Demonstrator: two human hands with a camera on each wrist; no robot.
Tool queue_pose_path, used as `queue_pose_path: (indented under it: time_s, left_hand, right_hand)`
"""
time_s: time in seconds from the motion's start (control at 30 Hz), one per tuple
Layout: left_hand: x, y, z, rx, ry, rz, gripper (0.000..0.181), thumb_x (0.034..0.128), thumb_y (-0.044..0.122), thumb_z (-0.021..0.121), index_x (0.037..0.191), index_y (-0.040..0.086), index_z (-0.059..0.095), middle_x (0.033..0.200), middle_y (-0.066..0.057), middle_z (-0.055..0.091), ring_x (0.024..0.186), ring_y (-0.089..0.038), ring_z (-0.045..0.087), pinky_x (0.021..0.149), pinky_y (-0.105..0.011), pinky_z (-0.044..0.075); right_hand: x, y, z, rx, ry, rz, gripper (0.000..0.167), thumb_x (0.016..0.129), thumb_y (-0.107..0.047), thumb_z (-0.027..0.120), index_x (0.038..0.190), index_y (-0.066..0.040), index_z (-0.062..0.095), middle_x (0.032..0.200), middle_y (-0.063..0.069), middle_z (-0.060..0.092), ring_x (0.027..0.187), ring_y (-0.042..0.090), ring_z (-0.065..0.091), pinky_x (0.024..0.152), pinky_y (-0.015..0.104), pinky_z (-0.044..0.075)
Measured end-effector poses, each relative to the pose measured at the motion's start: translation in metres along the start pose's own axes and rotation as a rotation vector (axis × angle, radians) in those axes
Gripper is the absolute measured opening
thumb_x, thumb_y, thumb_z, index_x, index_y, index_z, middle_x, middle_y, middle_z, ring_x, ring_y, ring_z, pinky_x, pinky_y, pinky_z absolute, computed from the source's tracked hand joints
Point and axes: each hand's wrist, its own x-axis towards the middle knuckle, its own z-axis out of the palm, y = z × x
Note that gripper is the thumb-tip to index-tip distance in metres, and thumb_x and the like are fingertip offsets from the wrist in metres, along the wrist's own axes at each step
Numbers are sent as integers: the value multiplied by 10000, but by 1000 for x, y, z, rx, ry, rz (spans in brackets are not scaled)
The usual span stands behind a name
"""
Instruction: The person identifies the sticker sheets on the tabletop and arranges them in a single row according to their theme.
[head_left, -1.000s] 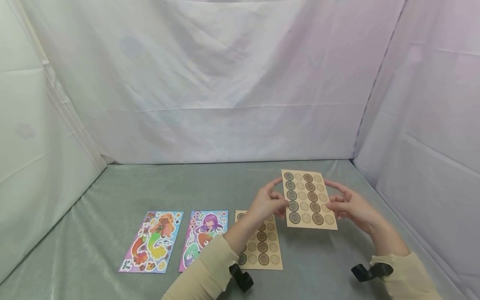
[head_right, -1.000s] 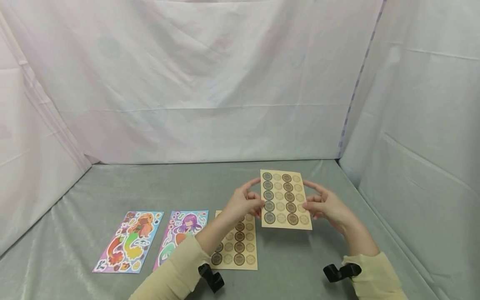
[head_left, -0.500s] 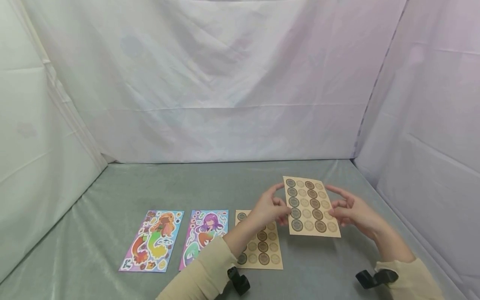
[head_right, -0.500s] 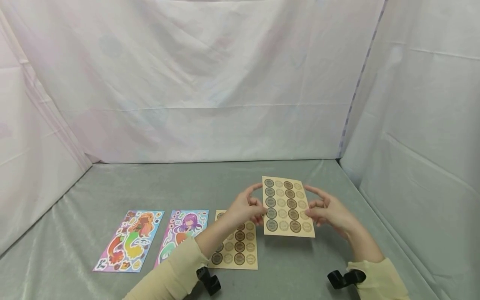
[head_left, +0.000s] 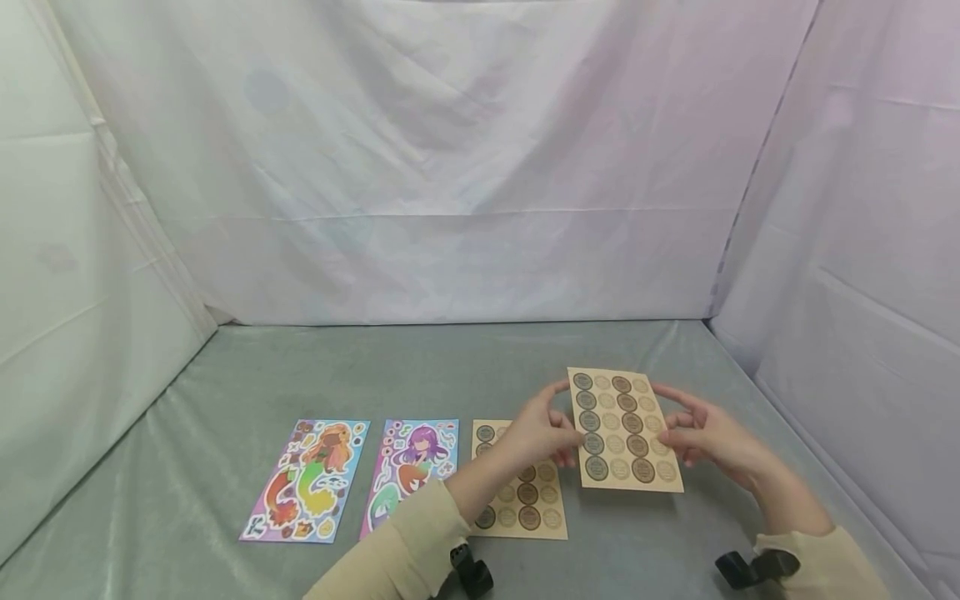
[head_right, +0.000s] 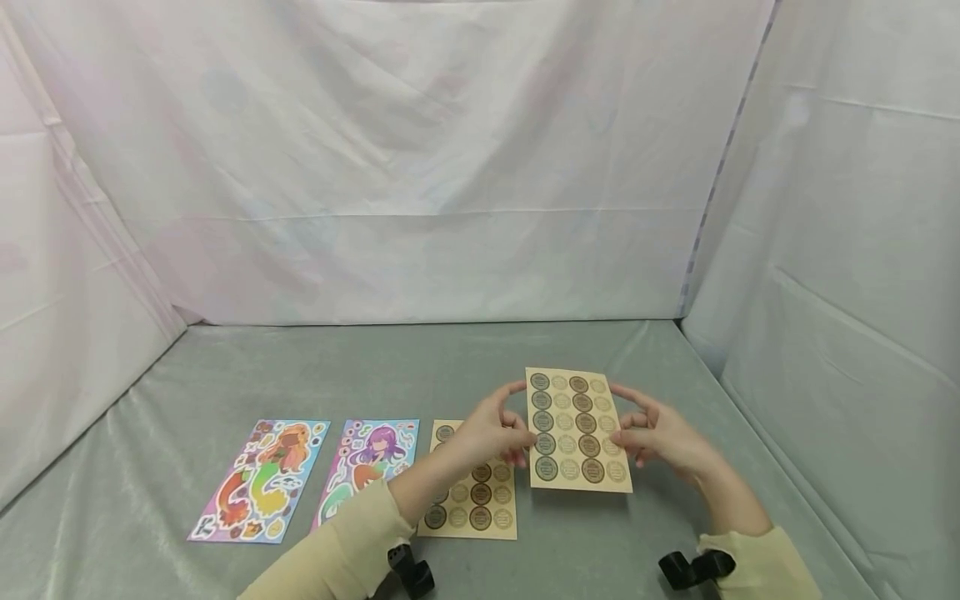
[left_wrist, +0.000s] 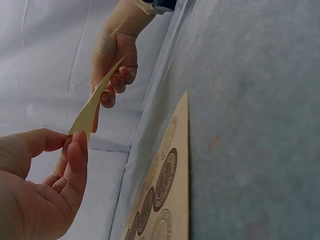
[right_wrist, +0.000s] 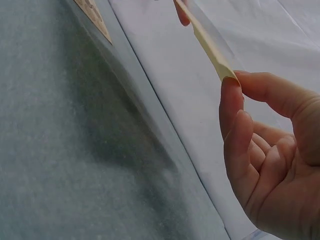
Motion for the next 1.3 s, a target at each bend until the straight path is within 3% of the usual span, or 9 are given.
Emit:
queue_pose_path:
  time_s: [0.43, 0.7, 1.3]
  left_hand:
    - [-2, -12, 3, 26, 4, -43, 842, 798, -15, 706, 1498, 152, 270, 678, -89, 663, 501, -215, 622, 482, -325, 536]
    - [-6, -14, 3, 55, -13, -60, 843, 797, -22, 703, 1498, 111, 254, 671, -77, 667, 498, -209, 625, 489, -328, 538]
    - [-11, -21, 8, 98, -29, -132, 927, 781, -15, 721, 1526, 95, 180, 657, -74, 670, 479, -223, 625, 401, -259, 450]
  right_hand:
    - [1, 12, -1, 0, -44, -28, 879, 854, -5, 659, 1506, 15, 69, 854, 86, 646, 588, 122, 583, 491, 253, 488]
    - [0, 15, 0, -32, -45, 2, 907, 843, -28, 680, 1511, 6, 68, 862, 129, 633, 605, 149, 590, 502, 279, 502]
    - [-2, 17, 5, -108, -52, 69, 914, 822, -65, 714, 1509, 11, 116, 742, 94, 597, 583, 160, 569, 493, 309, 501]
